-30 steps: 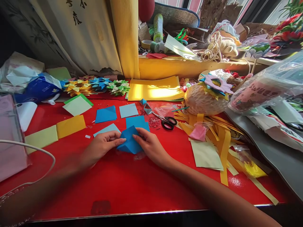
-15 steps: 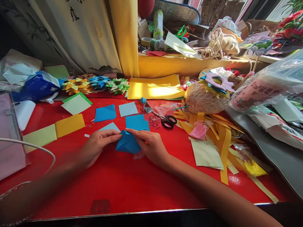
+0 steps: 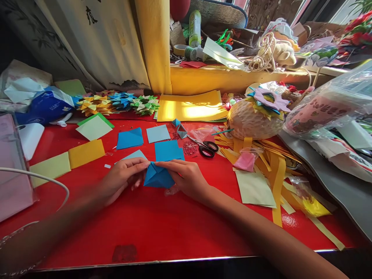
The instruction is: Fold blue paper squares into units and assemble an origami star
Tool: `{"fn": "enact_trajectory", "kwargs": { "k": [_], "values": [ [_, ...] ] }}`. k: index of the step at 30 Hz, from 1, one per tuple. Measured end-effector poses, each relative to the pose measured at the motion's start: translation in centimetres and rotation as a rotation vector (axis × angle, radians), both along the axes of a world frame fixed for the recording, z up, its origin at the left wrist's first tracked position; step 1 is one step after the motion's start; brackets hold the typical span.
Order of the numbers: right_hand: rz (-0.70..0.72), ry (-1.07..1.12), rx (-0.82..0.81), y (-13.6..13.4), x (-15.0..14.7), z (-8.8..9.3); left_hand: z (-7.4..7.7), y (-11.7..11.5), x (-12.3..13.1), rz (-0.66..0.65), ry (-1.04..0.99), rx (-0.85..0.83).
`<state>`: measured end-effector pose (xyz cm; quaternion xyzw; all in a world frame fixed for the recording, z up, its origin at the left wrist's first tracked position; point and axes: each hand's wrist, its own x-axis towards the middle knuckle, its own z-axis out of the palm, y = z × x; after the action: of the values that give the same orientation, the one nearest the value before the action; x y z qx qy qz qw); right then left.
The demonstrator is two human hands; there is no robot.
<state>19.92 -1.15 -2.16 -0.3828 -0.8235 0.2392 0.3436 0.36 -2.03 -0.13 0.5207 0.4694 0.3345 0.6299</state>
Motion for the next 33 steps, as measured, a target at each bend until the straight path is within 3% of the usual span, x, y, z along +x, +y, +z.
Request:
{"fn": "enact_trajectory", "kwargs": {
  "k": [7, 13, 18, 22, 26, 33],
  "values": [
    [0.041, 0.022, 0.004, 0.1, 0.2, -0.3, -0.1, 0.1, 0.1, 0.07, 0.085, 0.046],
    [0.07, 0.048, -0.025, 0.0, 0.0, -0.7, -0.2, 0.2, 0.1, 0.026, 0.108, 0.082],
    [0.099, 0.086, -0.051, 0.0, 0.0, -0.2, -0.1, 0.0, 0.0, -0.002, 0.243, 0.198],
    [0.194, 0.206, -0.229, -0.2, -0.1, 1.0, 0.3, -0.5, 0.0, -0.013, 0.429, 0.366],
    [0.079, 0.366, -0.556, -0.4, -0.5, 1.4, 0.3, -0.7, 0.0, -0.021, 0.524, 0.499],
    [0.105, 0.264, -0.762, -0.3, -1.0, 0.5, 0.2, -0.9, 0.3, -0.027, 0.594, 0.558]
  ]
}}
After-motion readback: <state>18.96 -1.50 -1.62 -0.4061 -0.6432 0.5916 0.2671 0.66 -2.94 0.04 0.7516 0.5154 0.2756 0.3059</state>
